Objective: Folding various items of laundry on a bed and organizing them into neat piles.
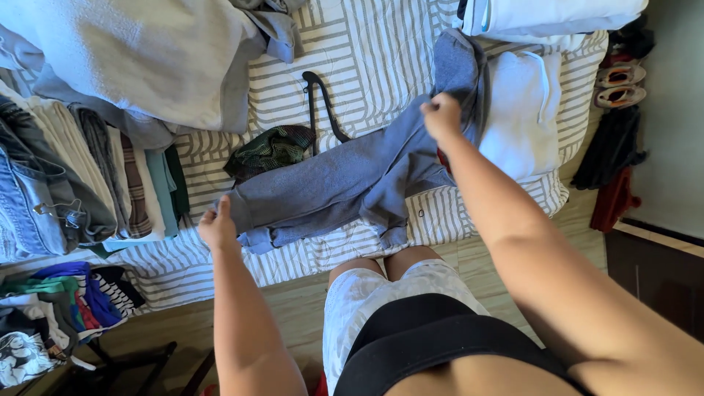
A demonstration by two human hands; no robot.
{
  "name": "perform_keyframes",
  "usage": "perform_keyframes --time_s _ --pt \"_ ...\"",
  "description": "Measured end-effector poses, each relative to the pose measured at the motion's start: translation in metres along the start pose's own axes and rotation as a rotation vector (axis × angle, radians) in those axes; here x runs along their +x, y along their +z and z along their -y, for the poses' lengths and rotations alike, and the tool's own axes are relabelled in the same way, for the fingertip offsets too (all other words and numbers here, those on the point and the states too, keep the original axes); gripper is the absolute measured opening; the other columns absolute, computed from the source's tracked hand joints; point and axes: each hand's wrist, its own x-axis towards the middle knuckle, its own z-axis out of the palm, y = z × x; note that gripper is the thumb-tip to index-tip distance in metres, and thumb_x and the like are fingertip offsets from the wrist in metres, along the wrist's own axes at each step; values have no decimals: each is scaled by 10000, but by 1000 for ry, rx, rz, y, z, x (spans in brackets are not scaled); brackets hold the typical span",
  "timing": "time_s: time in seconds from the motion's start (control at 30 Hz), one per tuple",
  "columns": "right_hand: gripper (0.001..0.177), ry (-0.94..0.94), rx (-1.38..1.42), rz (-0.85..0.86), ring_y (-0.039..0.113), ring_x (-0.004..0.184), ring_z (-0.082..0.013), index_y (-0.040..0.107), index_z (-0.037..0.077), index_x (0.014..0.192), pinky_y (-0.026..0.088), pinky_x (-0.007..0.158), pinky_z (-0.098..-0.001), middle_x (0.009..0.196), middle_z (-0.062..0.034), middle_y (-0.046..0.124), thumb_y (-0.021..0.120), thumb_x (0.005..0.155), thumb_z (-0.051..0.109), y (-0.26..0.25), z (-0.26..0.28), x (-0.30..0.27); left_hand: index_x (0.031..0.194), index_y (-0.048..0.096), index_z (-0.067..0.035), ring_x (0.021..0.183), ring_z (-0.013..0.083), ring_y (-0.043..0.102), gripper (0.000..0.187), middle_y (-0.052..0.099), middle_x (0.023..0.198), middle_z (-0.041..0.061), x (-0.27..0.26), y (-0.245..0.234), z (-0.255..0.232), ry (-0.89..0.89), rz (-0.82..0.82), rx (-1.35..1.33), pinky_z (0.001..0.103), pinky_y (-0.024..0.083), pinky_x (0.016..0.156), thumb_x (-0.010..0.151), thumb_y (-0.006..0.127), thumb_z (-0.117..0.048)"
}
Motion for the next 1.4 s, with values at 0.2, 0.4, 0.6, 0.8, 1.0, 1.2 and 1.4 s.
perform_keyframes --time_s 0.2,0.4,0.6,0.8,1.0,1.2,1.4 --pt "184 239 508 -81 542 783 -129 671 13 994 462 714 -316 860 -19 630 773 965 164 -21 -16 18 871 673 -84 711 57 525 268 650 823 -49 13 -19 2 -47 203 -475 235 449 638 996 742 -311" --pt "278 37 479 -91 634 859 -85 620 56 1087 515 784 -287 948 31 688 790 907 182 4 -11 4 1139 607 -52 819 170 620 440 668 960 34 -9 10 9 182 -83 11 327 508 712 910 829 -355" --pt "419 -262 99 -300 488 818 -225 502 39 988 455 764 -403 903 -89 502 810 986 325 5 15 -122 1198 623 -5 1042 406 616 455 661 1144 192 -104 44 -37 793 -387 401 512 477 857 862 860 -200" --pt "718 -85 272 48 623 973 -269 559 -43 1202 502 828 -393 1086 -153 599 888 764 422 53 -38 -193 1135 743 -158 1081 344 622 341 658 1251 86 -182 106 -38 993 303 356 488 491 889 802 805 -189" --pt "451 163 276 368 729 966 -266 694 22 1155 546 869 -376 1070 -179 766 739 841 343 3 -12 -203 1391 618 -211 1227 344 557 623 564 1408 53 -205 144 -36 838 704 632 521 457 970 802 809 -279" --pt "449 32 230 331 709 1006 -248 586 10 1273 544 859 -387 1126 -195 727 762 916 219 -72 -10 -243 1564 346 -285 1383 390 398 1090 342 1557 130 -247 124 -82 706 743 883 565 386 1051 654 932 -417" --pt "860 529 674 428 671 876 -217 359 152 1513 567 747 -373 1009 -163 655 735 762 -33 -133 39 -262 1496 488 -285 1400 411 475 992 400 1580 171 -311 101 -65 1451 852 210 582 386 1127 596 898 -215"
